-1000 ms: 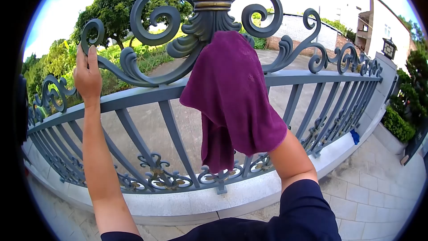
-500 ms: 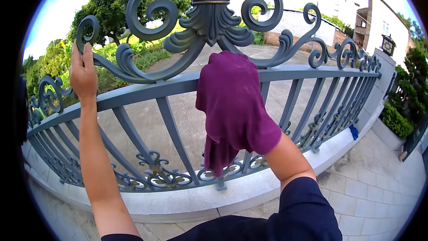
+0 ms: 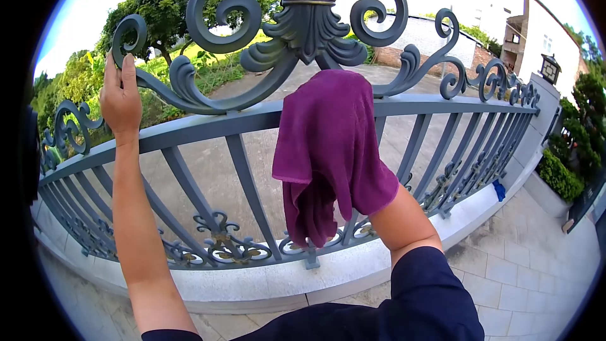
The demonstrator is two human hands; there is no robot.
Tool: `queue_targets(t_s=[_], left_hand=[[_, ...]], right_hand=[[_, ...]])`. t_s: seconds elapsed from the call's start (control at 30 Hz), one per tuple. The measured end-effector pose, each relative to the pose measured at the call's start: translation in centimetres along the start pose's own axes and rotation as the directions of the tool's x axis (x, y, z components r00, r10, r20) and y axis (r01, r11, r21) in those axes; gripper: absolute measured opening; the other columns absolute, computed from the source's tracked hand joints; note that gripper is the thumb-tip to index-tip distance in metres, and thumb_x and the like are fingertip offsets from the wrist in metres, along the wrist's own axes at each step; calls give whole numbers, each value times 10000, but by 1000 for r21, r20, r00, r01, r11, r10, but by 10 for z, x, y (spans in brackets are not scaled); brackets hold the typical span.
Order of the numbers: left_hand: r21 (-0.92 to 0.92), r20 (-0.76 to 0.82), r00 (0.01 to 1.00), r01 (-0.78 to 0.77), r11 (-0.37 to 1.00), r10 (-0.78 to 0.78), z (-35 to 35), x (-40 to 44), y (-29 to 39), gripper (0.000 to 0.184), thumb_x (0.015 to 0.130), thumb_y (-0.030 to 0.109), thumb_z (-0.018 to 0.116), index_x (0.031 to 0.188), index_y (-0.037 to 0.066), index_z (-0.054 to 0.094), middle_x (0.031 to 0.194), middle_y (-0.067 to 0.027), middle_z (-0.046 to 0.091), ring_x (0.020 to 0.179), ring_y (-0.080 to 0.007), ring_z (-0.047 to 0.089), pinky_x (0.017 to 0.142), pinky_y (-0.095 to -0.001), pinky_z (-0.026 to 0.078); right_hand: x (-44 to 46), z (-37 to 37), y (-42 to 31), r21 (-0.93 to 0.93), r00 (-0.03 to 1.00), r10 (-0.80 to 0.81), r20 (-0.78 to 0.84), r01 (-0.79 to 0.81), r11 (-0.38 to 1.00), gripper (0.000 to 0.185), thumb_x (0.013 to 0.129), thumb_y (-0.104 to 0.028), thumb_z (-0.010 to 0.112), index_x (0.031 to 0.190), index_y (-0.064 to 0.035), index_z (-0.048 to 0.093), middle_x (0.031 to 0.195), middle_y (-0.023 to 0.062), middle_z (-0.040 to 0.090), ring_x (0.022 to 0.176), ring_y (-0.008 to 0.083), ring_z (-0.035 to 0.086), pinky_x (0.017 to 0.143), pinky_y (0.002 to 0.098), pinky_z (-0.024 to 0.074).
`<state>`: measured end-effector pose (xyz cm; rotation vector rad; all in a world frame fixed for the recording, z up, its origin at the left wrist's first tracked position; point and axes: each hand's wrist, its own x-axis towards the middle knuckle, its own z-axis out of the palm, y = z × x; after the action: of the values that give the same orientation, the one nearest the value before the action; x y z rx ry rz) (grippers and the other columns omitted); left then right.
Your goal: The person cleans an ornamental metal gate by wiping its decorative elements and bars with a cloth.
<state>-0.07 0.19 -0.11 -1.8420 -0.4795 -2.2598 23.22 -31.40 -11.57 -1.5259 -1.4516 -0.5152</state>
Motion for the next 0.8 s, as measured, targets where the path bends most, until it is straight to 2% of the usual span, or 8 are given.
queue_targets(t_s=[0.2, 0.33, 0.43, 0.57, 0.67, 0.7, 0.73, 0.8], left_hand=[[11, 4, 1000, 3, 1000, -3, 0, 0, -1, 494, 1095, 417, 615, 1451, 75, 646, 713, -16, 676, 636, -207, 652, 598, -355, 469], [-6, -4, 1000, -5, 1000, 5, 1, 1, -4, 496, 1093, 413, 621, 1458, 78, 644, 715, -20, 676, 635, -201, 650, 597, -351, 467], [20, 8, 1000, 3, 1000, -3, -1, 0, -3, 499, 1092, 414, 625, 1459, 77, 644, 714, -21, 677, 633, -193, 652, 596, -342, 464], [6, 7, 1000, 16, 1000, -16, 0, 0, -4, 489, 1095, 411, 624, 1450, 76, 650, 726, -22, 691, 640, -188, 659, 601, -339, 466], [-13, 1, 1000, -4, 1000, 4, 1, 0, -4, 487, 1098, 414, 618, 1449, 78, 651, 743, -24, 708, 648, -190, 667, 606, -337, 470], [-28, -6, 1000, -15, 999, 15, 1, 0, -3, 487, 1098, 415, 617, 1448, 78, 651, 750, -25, 716, 651, -191, 670, 608, -335, 473], [-40, -18, 1000, -26, 999, 25, 1, 1, -3, 487, 1099, 417, 615, 1448, 78, 651, 757, -27, 723, 655, -192, 673, 610, -334, 475], [-22, 16, 1000, -16, 1000, 16, -2, 1, -2, 490, 1098, 423, 616, 1445, 80, 654, 771, -36, 736, 667, -195, 686, 613, -329, 482]], right_hand=[[54, -18, 11, 266, 987, 92, -132, -54, 963, 622, 946, -250, 830, 1495, -87, 587, 1420, 128, 636, 1310, 269, 619, 1172, 395, 473], [77, -27, -6, 60, 985, 136, -103, -131, 990, 571, 935, -268, 839, 1444, -93, 645, 1408, 132, 648, 1288, 283, 627, 1177, 401, 467], [83, -21, 15, 341, 979, 151, -137, -97, 935, 535, 940, -262, 833, 1418, -87, 668, 1397, 142, 654, 1285, 294, 627, 1180, 413, 461], [76, -18, 34, 729, 996, 70, -58, -6, 685, 526, 1090, -133, 610, 1574, -42, 426, 1486, 155, 562, 1338, 260, 590, 1133, 414, 517], [70, -17, 12, 322, 992, -55, -111, 88, 943, 541, 1084, -137, 616, 1582, -52, 422, 1501, 145, 552, 1346, 248, 585, 1132, 389, 516], [73, -20, 9, -5, 976, -156, -150, 157, 988, 544, 1052, -143, 657, 1551, -47, 461, 1470, 143, 578, 1321, 255, 603, 1109, 383, 525], [78, -24, 8, -333, 952, -268, -150, 206, 920, 548, 1020, -149, 698, 1520, -43, 500, 1439, 142, 604, 1296, 262, 621, 1086, 377, 535], [83, -30, -17, -599, 915, -378, -137, 227, 768, 552, 943, -162, 777, 1441, -33, 576, 1367, 139, 654, 1235, 278, 657, 1030, 371, 553]])
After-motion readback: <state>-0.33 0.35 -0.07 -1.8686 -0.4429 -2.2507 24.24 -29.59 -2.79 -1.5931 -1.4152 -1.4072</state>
